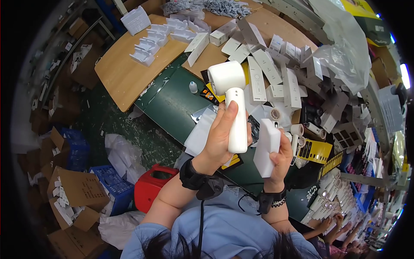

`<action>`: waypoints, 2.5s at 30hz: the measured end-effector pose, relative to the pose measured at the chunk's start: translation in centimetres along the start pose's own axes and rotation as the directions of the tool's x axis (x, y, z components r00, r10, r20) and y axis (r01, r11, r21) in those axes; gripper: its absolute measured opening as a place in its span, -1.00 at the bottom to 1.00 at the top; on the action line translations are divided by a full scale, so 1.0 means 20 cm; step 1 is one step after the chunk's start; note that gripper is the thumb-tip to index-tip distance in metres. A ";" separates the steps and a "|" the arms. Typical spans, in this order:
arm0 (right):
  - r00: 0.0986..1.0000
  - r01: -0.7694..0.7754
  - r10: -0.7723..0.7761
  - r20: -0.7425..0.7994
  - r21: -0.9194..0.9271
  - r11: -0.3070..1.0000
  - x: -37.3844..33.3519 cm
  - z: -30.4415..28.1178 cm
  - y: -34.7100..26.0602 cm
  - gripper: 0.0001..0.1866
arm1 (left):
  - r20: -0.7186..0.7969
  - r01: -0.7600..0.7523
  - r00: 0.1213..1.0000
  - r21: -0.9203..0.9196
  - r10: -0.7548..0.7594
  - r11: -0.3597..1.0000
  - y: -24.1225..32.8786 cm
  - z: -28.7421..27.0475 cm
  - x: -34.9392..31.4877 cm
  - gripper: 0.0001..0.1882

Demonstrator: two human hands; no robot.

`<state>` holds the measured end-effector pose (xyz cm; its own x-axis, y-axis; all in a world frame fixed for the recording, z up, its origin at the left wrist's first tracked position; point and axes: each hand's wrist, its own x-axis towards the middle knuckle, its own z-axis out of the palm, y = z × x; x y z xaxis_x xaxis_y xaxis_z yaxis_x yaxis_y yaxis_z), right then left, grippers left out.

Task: The person wipes a handheld fan with a cloth, places it into a plastic bag, and sets it aside before repeating the process with another fan.

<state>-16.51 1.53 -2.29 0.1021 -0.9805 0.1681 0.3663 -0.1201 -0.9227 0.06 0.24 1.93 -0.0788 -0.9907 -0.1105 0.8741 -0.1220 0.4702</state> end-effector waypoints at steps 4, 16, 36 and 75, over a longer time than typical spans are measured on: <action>1.000 -0.003 0.003 -0.020 0.000 1.000 -0.03 -0.01 0.02 -0.38 | -0.076 0.018 0.997 0.032 -0.015 0.999 0.05 0.06 0.01 -0.58; 0.998 -0.067 0.067 0.016 0.006 0.998 -0.04 -0.07 0.05 -0.39 | 0.217 0.259 0.961 -0.484 -0.172 0.836 0.06 -0.11 0.04 -0.48; 0.944 0.276 -0.189 0.272 -0.329 0.903 0.13 0.12 -0.22 -0.50 | 0.115 0.108 0.989 -0.080 -0.098 0.991 0.06 -0.03 0.00 -0.46; 0.989 0.146 -0.067 0.131 -0.927 0.346 0.04 -0.49 0.75 -0.48 | 0.215 0.059 0.973 0.093 -0.078 0.994 0.04 -0.18 -0.04 -0.54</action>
<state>-20.04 -2.58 -19.34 0.1972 -0.9415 0.2732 -0.7153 -0.3288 -0.6167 2.53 1.18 -0.75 -0.2485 -0.9676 0.0442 0.8194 -0.1856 0.5424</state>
